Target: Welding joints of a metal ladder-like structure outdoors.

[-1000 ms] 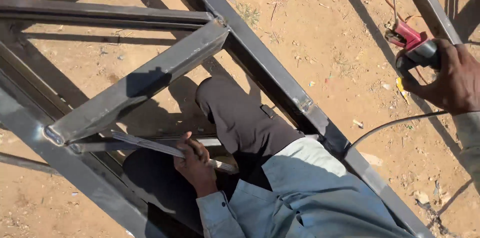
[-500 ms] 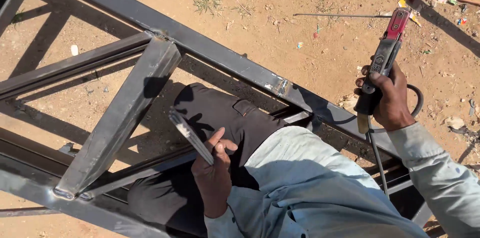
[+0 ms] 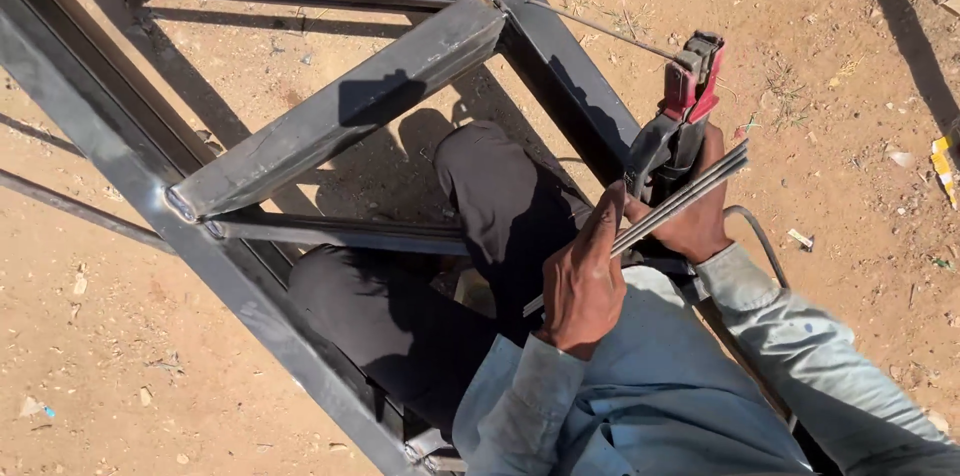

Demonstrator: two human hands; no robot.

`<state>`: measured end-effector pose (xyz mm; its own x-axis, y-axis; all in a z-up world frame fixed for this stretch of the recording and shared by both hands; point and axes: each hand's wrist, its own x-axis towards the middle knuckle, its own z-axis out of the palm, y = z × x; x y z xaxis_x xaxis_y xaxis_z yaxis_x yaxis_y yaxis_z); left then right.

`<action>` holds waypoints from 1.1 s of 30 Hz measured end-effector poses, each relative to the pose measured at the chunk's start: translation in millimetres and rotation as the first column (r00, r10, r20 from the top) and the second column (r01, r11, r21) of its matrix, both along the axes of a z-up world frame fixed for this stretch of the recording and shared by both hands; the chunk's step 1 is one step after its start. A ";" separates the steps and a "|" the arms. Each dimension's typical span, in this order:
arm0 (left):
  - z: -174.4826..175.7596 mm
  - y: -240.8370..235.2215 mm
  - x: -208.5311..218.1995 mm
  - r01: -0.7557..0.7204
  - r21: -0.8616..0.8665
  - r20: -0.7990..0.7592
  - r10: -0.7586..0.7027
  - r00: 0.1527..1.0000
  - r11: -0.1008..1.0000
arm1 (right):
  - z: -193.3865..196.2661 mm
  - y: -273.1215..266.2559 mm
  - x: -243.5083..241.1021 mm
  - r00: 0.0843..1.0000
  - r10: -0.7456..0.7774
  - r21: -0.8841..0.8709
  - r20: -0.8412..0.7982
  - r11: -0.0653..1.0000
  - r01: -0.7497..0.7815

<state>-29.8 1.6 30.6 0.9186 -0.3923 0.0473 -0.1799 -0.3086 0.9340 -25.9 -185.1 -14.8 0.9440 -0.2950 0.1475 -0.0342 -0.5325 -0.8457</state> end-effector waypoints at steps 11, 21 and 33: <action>-34.2 -2.7 12.4 -0.038 0.128 -0.177 0.060 0.982 0.991 | 8.2 12.6 44.6 0.994 0.087 -0.274 -0.061 0.956 -0.101; -39.7 -5.1 24.1 -0.066 0.036 -0.144 0.070 0.987 0.997 | -2.2 6.4 57.4 0.991 0.082 -0.317 -0.107 0.942 -0.112; -41.8 -5.7 24.3 -0.083 0.047 -0.162 0.089 0.983 0.995 | -6.0 5.0 56.3 0.989 0.105 -0.259 -0.107 0.957 -0.130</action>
<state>-5.6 -4.1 -11.2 0.9430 -0.3102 -0.1207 0.0034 -0.3536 0.9354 30.4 -180.1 -20.8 0.9827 -0.1436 0.1171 -0.0284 -0.7414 -0.6705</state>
